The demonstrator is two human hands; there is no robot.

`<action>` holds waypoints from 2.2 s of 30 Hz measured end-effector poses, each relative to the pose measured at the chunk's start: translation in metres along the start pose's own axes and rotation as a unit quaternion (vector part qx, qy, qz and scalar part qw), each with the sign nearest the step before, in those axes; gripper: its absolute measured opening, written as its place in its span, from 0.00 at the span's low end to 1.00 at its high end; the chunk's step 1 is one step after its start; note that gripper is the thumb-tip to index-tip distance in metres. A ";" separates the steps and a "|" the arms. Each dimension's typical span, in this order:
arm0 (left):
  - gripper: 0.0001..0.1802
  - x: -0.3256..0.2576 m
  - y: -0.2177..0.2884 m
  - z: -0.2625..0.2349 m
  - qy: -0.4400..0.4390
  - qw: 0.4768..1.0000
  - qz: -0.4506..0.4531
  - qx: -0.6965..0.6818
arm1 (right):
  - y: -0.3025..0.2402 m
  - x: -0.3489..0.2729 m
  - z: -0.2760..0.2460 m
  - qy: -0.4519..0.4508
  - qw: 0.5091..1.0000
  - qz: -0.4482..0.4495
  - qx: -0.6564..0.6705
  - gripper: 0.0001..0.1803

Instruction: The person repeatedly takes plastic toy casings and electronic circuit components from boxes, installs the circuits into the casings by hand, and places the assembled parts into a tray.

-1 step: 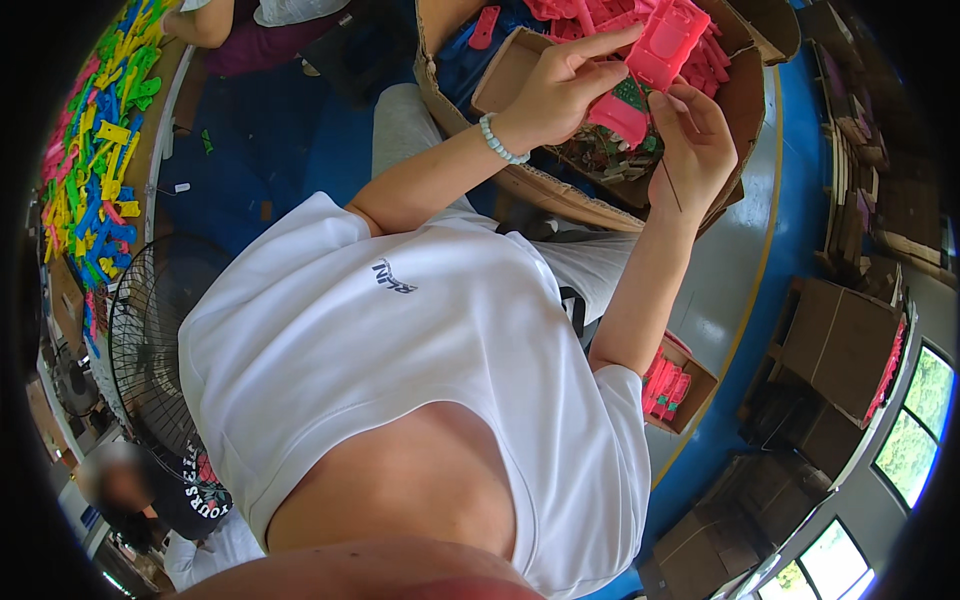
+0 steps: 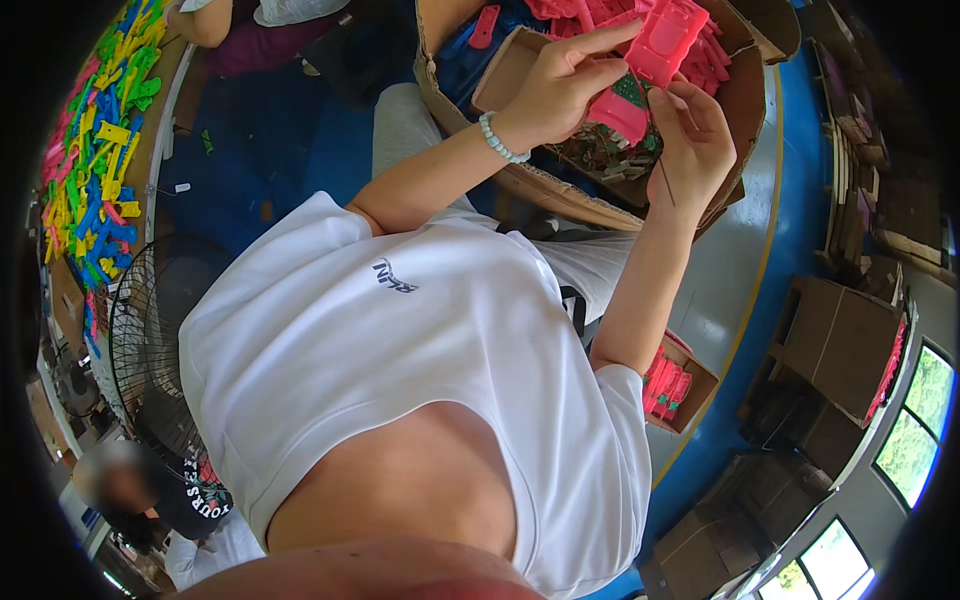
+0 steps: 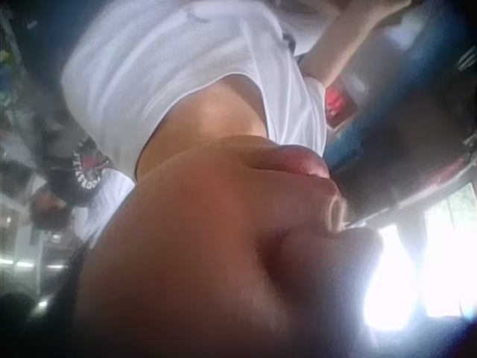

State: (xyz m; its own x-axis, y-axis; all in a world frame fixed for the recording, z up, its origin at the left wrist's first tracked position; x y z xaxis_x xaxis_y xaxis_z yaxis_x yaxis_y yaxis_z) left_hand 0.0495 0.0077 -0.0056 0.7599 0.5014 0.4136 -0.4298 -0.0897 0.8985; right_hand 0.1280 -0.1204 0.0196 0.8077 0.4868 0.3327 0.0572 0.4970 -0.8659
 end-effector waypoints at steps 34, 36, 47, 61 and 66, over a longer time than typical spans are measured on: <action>0.23 -0.018 0.028 -0.017 -0.086 0.995 -0.048 0.013 | -0.033 0.042 0.039 -0.147 0.819 -0.411 -0.373 0.07; 0.23 -0.018 0.021 -0.019 -0.061 0.989 0.051 0.121 | -0.034 0.041 0.040 -0.153 0.830 -0.346 -0.410 0.07; 0.23 -0.022 0.041 -0.010 -0.142 0.943 -0.123 -0.275 | 0.002 0.039 0.020 -0.093 0.972 -0.162 -0.142 0.17; 0.18 -0.012 0.031 -0.014 -0.102 0.994 -0.011 0.029 | 0.012 0.027 0.011 -0.106 0.987 0.026 0.114 0.21; 0.19 -0.012 0.006 -0.017 -0.065 0.995 0.020 0.067 | 0.018 0.023 0.008 -0.091 0.976 0.114 0.163 0.16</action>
State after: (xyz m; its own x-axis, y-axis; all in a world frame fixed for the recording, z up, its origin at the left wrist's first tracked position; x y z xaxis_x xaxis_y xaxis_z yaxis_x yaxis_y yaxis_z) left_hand 0.0294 0.0161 -0.0079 0.8032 0.3810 0.4580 -0.3993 -0.2264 0.8884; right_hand 0.1427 -0.0944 0.0142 0.6584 0.7164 0.2310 -0.3260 0.5480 -0.7704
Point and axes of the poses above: each hand's wrist, its own x-axis towards the middle knuckle, its own z-axis out of the palm, y = z × x, the point moved 3 cm from there along x, towards the middle knuckle, and after that the axes turned 15 degrees about x, right-handed, at the moved point
